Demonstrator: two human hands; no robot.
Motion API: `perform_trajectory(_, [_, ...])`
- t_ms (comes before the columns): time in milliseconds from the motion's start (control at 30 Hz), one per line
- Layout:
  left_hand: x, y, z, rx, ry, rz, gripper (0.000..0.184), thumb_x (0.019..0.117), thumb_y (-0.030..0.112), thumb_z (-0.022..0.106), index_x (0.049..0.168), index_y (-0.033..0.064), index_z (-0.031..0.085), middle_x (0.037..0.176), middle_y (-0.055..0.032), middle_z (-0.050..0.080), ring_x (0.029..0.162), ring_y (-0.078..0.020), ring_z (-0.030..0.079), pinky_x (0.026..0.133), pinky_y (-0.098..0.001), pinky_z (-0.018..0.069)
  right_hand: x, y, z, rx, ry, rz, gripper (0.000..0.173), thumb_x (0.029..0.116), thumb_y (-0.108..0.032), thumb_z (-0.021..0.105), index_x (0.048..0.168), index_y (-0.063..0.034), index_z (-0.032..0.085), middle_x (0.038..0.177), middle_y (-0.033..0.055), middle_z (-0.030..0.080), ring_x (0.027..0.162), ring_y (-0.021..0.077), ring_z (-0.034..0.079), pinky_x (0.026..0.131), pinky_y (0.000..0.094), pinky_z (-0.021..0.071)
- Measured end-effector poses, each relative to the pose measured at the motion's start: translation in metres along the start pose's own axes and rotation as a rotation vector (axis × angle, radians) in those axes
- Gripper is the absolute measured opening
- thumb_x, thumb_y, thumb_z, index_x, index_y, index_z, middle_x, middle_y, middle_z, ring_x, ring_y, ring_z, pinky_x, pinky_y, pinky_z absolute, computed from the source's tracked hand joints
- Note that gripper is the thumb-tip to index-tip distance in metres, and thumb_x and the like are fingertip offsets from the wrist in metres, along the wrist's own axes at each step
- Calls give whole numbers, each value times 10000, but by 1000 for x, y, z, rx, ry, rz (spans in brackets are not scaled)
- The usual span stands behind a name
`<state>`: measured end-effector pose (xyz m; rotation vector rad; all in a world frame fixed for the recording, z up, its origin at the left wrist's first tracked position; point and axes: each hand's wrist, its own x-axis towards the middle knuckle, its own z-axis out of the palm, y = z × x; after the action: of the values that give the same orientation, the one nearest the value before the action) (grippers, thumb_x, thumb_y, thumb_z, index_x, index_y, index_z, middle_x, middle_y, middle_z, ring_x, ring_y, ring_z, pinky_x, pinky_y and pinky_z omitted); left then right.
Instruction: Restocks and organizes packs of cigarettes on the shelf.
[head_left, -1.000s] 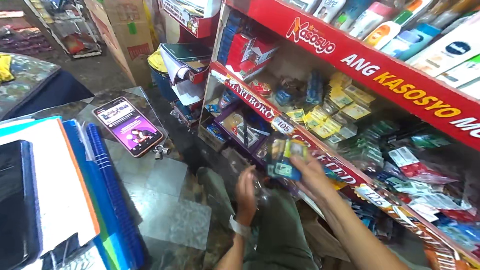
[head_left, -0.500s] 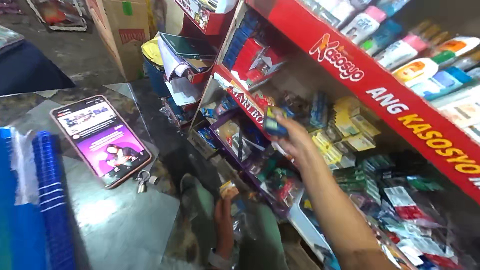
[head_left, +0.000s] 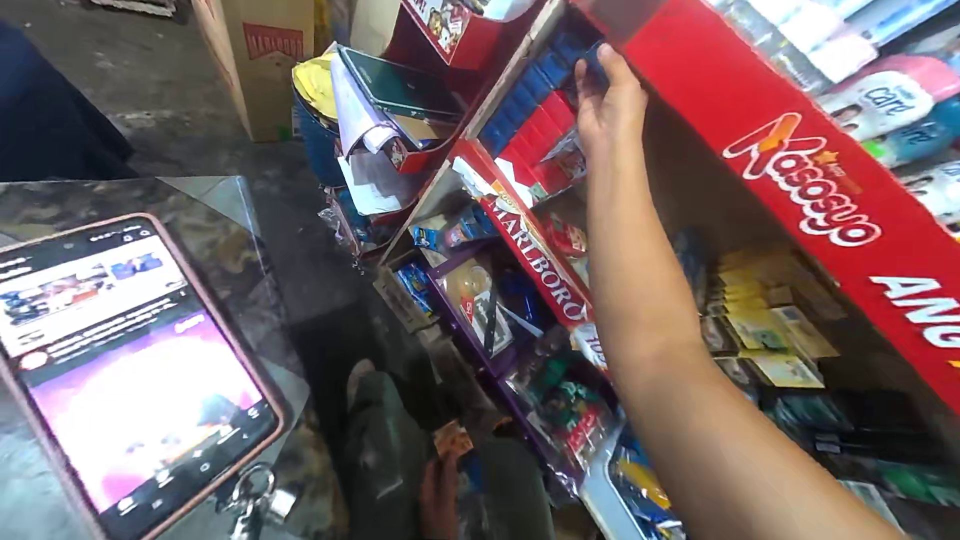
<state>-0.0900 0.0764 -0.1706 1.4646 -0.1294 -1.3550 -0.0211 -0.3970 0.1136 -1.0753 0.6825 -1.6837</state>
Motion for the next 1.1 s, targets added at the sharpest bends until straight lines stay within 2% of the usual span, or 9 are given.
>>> perform_trajectory(167, [1, 1, -2, -44, -1, -37, 339, 1056, 185, 540, 1221, -102, 614, 1038, -158, 664, 884, -98, 597, 812, -294, 507, 3, 9, 13, -527, 140, -35, 331, 960, -195, 728, 1171, -3, 560, 816, 42, 608, 615, 100, 590, 577, 240, 525])
perform_trajectory(367, [2, -4, -1, -63, 1, -11, 364, 1054, 175, 528, 1251, -122, 601, 1168, -217, 663, 1061, -177, 622, 971, -360, 494, 16, 16, 28, -803, 193, -64, 481, 918, -254, 767, 1266, 25, 587, 1140, 147, 647, 1074, 208, 640, 911, 352, 537])
perform_trajectory(533, [4, -9, 0, -66, -34, 1, 383, 1060, 203, 526, 1280, -102, 597, 1219, -208, 656, 1109, -173, 618, 997, -355, 489, -23, -6, 0, -850, 63, -130, 483, 953, -250, 718, 1319, 32, 579, 1159, 145, 635, 983, 183, 638, 837, 317, 541])
perform_trajectory(667, [2, -7, -2, -54, -45, -3, 423, 1076, 231, 497, 1331, -99, 567, 1297, -230, 623, 1198, -194, 592, 1054, -366, 462, -143, -23, -64, -997, -276, -238, 437, 1001, -195, 588, 1341, 77, 546, 1283, 218, 592, 1082, 217, 633, 912, 338, 549])
perform_trajectory(767, [0, -11, -3, -23, -68, 5, 492, 1092, 289, 442, 1384, -99, 519, 1384, -254, 569, 1289, -239, 543, 1105, -399, 424, -285, -22, -136, -1191, -692, 97, 329, 1018, -158, 584, 1259, 67, 594, 1314, 258, 577, 1163, 285, 615, 985, 409, 533])
perform_trajectory(800, [0, -12, -3, -8, -80, 15, 502, 1094, 295, 431, 1387, -104, 509, 1394, -264, 556, 1303, -254, 532, 1109, -411, 417, -320, -15, -165, -1244, -851, 297, 380, 1010, -219, 622, 1293, 35, 640, 1382, 265, 572, 1260, 334, 586, 1063, 463, 493])
perform_trajectory(867, [-3, -15, -2, 4, -106, 37, 489, 1100, 256, 413, 1385, -134, 490, 1400, -296, 534, 1298, -280, 522, 1106, -424, 407, -369, -10, -211, -1292, -1017, 780, 586, 1038, -372, 590, 1508, -38, 482, 1551, 273, 416, 1416, 388, 453, 1164, 520, 391])
perform_trajectory(933, [-5, -21, -1, 9, -157, 73, 460, 1097, 226, 409, 1351, -146, 502, 1347, -285, 566, 1252, -243, 553, 1089, -394, 435, -403, -20, -240, -1141, -843, 1019, 647, 1042, -347, 594, 1547, 0, 385, 1519, 284, 447, 1383, 372, 487, 1150, 497, 402])
perform_trajectory(1100, [-11, -40, 6, 89, -332, 167, 393, 1073, 167, 430, 1261, -161, 541, 1205, -236, 627, 1113, -162, 606, 1010, -334, 486, -447, -47, -275, -803, -400, 1119, 622, 1004, -177, 649, 1512, 42, 365, 1385, 232, 577, 1203, 230, 626, 1031, 374, 518])
